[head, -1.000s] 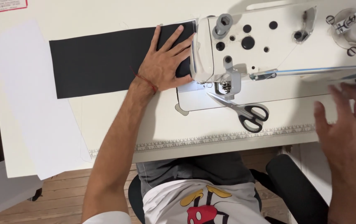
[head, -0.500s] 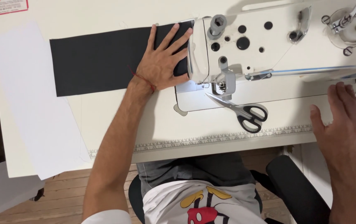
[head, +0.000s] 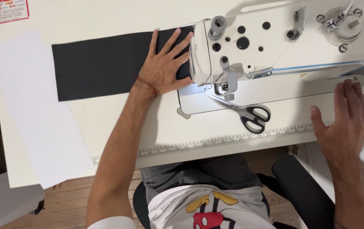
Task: Preparing and aligning leather pieces using a template and scissors at a sewing station
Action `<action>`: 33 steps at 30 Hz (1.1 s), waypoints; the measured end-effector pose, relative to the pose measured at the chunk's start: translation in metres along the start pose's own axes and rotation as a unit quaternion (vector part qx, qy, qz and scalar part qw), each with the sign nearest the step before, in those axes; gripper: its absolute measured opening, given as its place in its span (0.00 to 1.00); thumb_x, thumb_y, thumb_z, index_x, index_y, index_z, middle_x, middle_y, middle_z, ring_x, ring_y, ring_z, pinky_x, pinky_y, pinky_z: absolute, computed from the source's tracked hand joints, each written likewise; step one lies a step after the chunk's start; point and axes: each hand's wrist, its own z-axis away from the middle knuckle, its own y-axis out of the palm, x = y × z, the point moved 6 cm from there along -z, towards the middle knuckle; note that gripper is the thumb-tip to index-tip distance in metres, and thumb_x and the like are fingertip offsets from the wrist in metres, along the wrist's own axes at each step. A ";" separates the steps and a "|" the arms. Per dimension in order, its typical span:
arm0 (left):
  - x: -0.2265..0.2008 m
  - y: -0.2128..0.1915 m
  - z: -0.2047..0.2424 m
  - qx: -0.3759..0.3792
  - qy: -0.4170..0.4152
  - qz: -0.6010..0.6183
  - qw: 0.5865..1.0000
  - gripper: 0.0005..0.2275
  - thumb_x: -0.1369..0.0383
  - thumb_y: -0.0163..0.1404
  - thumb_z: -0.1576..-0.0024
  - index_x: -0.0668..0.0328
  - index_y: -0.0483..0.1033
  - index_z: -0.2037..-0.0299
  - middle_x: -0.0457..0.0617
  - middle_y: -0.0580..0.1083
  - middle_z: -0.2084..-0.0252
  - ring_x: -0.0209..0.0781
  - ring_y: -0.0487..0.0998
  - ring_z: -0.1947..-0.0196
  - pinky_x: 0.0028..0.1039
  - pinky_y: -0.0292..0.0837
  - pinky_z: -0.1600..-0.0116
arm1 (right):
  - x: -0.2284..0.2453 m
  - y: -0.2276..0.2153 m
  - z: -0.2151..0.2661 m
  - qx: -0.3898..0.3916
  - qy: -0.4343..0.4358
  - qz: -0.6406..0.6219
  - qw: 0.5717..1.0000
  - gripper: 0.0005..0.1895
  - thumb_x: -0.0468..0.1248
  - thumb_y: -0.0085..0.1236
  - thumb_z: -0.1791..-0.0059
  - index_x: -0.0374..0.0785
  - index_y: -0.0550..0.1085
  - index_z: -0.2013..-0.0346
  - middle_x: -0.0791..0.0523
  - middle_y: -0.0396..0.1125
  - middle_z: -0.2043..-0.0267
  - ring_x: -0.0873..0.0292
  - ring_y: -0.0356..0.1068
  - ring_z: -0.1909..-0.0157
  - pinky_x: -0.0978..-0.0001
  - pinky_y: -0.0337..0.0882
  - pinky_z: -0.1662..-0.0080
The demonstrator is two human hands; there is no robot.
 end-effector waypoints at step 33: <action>0.098 0.000 -0.072 -0.027 -0.114 0.115 0.986 0.18 0.46 0.65 0.32 0.49 0.80 0.48 0.49 0.77 0.53 0.59 0.80 0.48 0.51 0.72 0.42 | 0.108 0.029 -0.022 0.150 -0.071 -0.080 0.983 0.34 0.42 0.73 0.46 0.48 0.77 0.24 0.53 0.83 0.52 0.50 0.83 0.56 0.54 0.81 0.54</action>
